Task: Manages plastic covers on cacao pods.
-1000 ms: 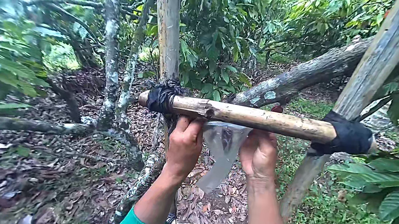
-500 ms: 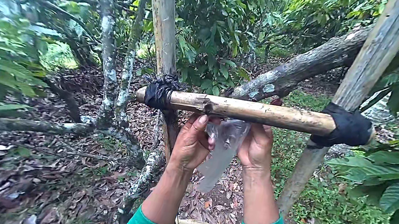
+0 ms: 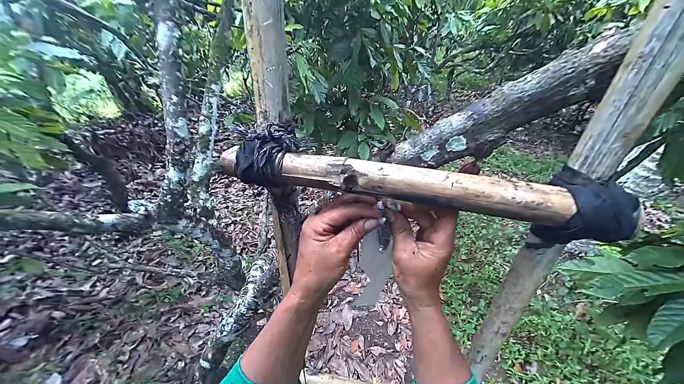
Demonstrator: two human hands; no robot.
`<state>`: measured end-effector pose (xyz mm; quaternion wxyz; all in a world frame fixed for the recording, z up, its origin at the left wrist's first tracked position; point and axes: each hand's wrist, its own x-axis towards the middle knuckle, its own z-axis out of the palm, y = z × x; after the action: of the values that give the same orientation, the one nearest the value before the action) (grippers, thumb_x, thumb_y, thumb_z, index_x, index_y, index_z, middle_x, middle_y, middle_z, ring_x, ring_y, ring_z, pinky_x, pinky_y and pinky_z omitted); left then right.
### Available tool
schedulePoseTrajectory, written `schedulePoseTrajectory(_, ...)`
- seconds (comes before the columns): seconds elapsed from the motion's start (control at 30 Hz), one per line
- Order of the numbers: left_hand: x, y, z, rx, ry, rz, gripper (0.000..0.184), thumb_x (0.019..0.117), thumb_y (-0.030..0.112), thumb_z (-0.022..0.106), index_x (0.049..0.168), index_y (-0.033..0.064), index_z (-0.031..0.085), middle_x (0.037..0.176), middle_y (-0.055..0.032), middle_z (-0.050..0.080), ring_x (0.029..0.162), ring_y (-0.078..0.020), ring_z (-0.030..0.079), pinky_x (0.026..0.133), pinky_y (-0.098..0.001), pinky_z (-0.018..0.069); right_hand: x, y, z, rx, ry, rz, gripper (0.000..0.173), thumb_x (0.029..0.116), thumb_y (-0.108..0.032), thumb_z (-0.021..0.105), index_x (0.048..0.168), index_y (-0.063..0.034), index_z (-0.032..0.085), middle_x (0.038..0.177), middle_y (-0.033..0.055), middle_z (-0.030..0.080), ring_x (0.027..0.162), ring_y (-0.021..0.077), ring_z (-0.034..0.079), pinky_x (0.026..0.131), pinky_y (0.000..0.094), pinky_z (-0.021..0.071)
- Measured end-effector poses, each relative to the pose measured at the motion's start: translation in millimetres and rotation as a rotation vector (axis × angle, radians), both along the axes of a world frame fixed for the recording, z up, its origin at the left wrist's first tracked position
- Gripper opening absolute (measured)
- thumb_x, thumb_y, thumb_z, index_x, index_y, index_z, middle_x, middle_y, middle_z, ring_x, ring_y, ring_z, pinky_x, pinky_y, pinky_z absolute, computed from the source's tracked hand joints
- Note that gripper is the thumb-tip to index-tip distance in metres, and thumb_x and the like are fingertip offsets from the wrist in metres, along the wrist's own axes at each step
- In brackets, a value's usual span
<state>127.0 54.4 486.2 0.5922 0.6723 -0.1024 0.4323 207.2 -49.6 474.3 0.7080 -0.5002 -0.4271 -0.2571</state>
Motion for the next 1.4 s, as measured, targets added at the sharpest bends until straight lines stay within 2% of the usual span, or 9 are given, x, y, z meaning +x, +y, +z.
schedulePoseTrajectory(0.3, 13, -19, 6, -0.179, -0.044, -0.076, 0.013, 0.0926, 0.005, 0.073, 0.104, 0.0104, 0.077, 0.079, 0.0007, 0.068, 0.047, 0.0001, 0.043, 0.04, -0.0137, 0.036, 2, -2, -2, -0.059, -0.026, -0.046, 0.046, 0.0908, 0.005, 0.07, 0.128, -0.0009, 0.044, 0.115, 0.0102, 0.068, 0.107, 0.0135, 0.071, 0.093, 0.0308, 0.0602)
schedulePoseTrajectory(0.53, 15, -38, 5, -0.322, -0.147, -0.013, 0.028, 0.0897, 0.0, 0.075, 0.114, 0.0091, 0.067, 0.101, -0.0038, 0.075, 0.076, -0.0047, 0.069, 0.06, -0.0168, 0.055, 0, 8, -12, 0.034, -0.136, -0.213, 0.03, 0.0935, 0.0, 0.069, 0.118, 0.0, 0.052, 0.118, 0.0148, 0.062, 0.112, 0.0174, 0.066, 0.097, 0.0334, 0.0576)
schedulePoseTrajectory(0.63, 11, -37, 12, -0.398, -0.083, 0.021, 0.042, 0.0909, -0.001, 0.072, 0.12, 0.0153, 0.048, 0.099, -0.0013, 0.074, 0.072, -0.0021, 0.066, 0.055, -0.0141, 0.0493, 4, 9, -9, 0.027, -0.275, -0.377, 0.018, 0.095, -0.003, 0.068, 0.11, -0.0018, 0.058, 0.115, 0.0139, 0.064, 0.118, 0.0215, 0.061, 0.103, 0.0339, 0.0511)
schedulePoseTrajectory(0.77, 6, -30, 14, -0.355, -0.022, 0.066, 0.044, 0.0913, 0.0, 0.073, 0.122, 0.016, 0.046, 0.098, -0.0008, 0.075, 0.073, -0.0011, 0.068, 0.055, -0.014, 0.0492, 4, 8, -1, -0.097, -0.361, -0.517, 0.016, 0.0959, -0.003, 0.065, 0.109, 0.0001, 0.073, 0.11, 0.0145, 0.07, 0.114, 0.0289, 0.061, 0.101, 0.0395, 0.0479)
schedulePoseTrajectory(1.0, 6, -19, 7, -0.141, 0.001, 0.214, 0.039, 0.0929, 0.002, 0.072, 0.121, 0.0141, 0.047, 0.101, -0.0006, 0.077, 0.074, -0.0017, 0.07, 0.057, -0.0147, 0.0505, 6, 0, 11, -0.371, -0.327, -0.603, 0.017, 0.0992, -0.015, 0.065, 0.108, -0.0049, 0.075, 0.119, 0.0221, 0.065, 0.12, 0.0413, 0.057, 0.101, 0.0574, 0.0437)
schedulePoseTrajectory(1.1, 1, -14, 7, -0.102, 0.086, 0.202, 0.035, 0.0957, 0.008, 0.07, 0.12, 0.0141, 0.045, 0.097, 0.0022, 0.076, 0.068, 0.0004, 0.066, 0.054, -0.015, 0.0481, 2, -9, 19, -0.362, -0.185, -0.414, 0.02, 0.0999, -0.018, 0.066, 0.109, -0.0034, 0.076, 0.12, 0.0203, 0.066, 0.12, 0.037, 0.058, 0.104, 0.0553, 0.0428)
schedulePoseTrajectory(1.17, -2, -13, 9, -0.184, 0.137, 0.082, 0.032, 0.097, 0.009, 0.068, 0.119, 0.0162, 0.044, 0.093, 0.0023, 0.074, 0.058, 0.0007, 0.059, 0.047, -0.0139, 0.0426, -2, -14, 18, -0.244, -0.024, -0.181, 0.022, 0.0976, -0.013, 0.07, 0.115, 0.0007, 0.071, 0.126, 0.0172, 0.064, 0.121, 0.0254, 0.06, 0.105, 0.0435, 0.05)
schedulePoseTrajectory(1.27, -2, -12, 10, -0.289, 0.142, -0.057, 0.029, 0.0975, 0.005, 0.065, 0.116, 0.0161, 0.045, 0.09, 0.0002, 0.074, 0.05, -0.0001, 0.054, 0.042, -0.0137, 0.0402, -11, -22, 14, -0.166, 0.12, -0.051, 0.015, 0.0977, -0.002, 0.059, 0.11, -0.0026, 0.068, 0.123, 0.0096, 0.063, 0.111, 0.013, 0.063, 0.092, 0.03, 0.0565)
schedulePoseTrajectory(1.4, 2, -12, 12, -0.313, 0.133, -0.081, 0.03, 0.0969, 0.005, 0.066, 0.116, 0.0148, 0.045, 0.091, -0.0002, 0.074, 0.05, 0.0002, 0.054, 0.042, -0.0134, 0.0404, -16, -25, 16, -0.274, 0.136, -0.112, 0.021, 0.0942, -0.004, 0.057, 0.106, -0.0046, 0.074, 0.128, 0.012, 0.058, 0.123, 0.0199, 0.053, 0.1, 0.0361, 0.0485)
